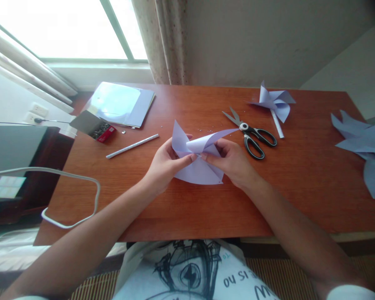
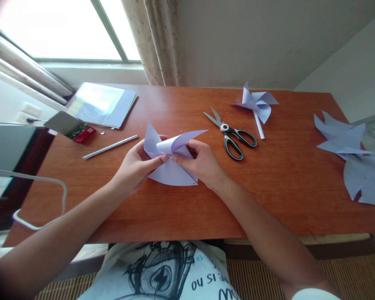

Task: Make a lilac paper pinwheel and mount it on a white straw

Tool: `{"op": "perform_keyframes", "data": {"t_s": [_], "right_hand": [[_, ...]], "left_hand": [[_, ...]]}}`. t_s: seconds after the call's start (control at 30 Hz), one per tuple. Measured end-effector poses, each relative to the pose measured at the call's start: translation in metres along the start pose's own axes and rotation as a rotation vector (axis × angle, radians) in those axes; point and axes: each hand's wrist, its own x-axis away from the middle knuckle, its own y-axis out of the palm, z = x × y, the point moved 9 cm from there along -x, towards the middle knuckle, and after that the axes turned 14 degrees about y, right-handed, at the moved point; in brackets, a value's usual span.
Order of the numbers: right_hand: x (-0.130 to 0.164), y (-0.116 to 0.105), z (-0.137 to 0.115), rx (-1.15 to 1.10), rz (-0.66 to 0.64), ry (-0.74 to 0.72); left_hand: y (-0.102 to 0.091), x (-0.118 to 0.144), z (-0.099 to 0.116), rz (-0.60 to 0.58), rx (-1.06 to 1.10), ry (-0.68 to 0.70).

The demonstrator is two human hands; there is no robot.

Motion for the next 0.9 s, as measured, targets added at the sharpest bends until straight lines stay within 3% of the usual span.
{"op": "perform_keyframes", "data": {"t_s": [0.17,0.27,0.4,0.47,0.57,0.67,0.9], "right_hand": [[0.001,0.007,-0.001,0.075,-0.067,0.026],[0.004,0.005,-0.011,0.12,-0.078,-0.064],[0.025,-0.025,-0.043,0.327,0.276,-0.365],[0.043,-0.025,-0.061,0.455,0.367,-0.592],[0.06,-0.001,-0.069,0.644,0.204,-0.855],[0.058,0.02,-0.058,0.841,0.058,-0.919],[0.046,0.025,-0.044,1.082,0.091,-0.957]], "left_hand": [[-0.003,0.0,0.003,0.041,-0.048,0.024],[-0.005,-0.002,0.007,0.061,-0.062,0.042],[-0.013,-0.006,0.013,0.112,-0.064,0.078],[-0.017,-0.007,0.015,0.14,-0.071,0.083],[-0.021,-0.008,0.014,0.158,-0.096,0.071],[-0.022,-0.009,0.014,0.151,-0.086,0.055],[-0.022,-0.009,0.012,0.133,0.036,-0.057]]}}
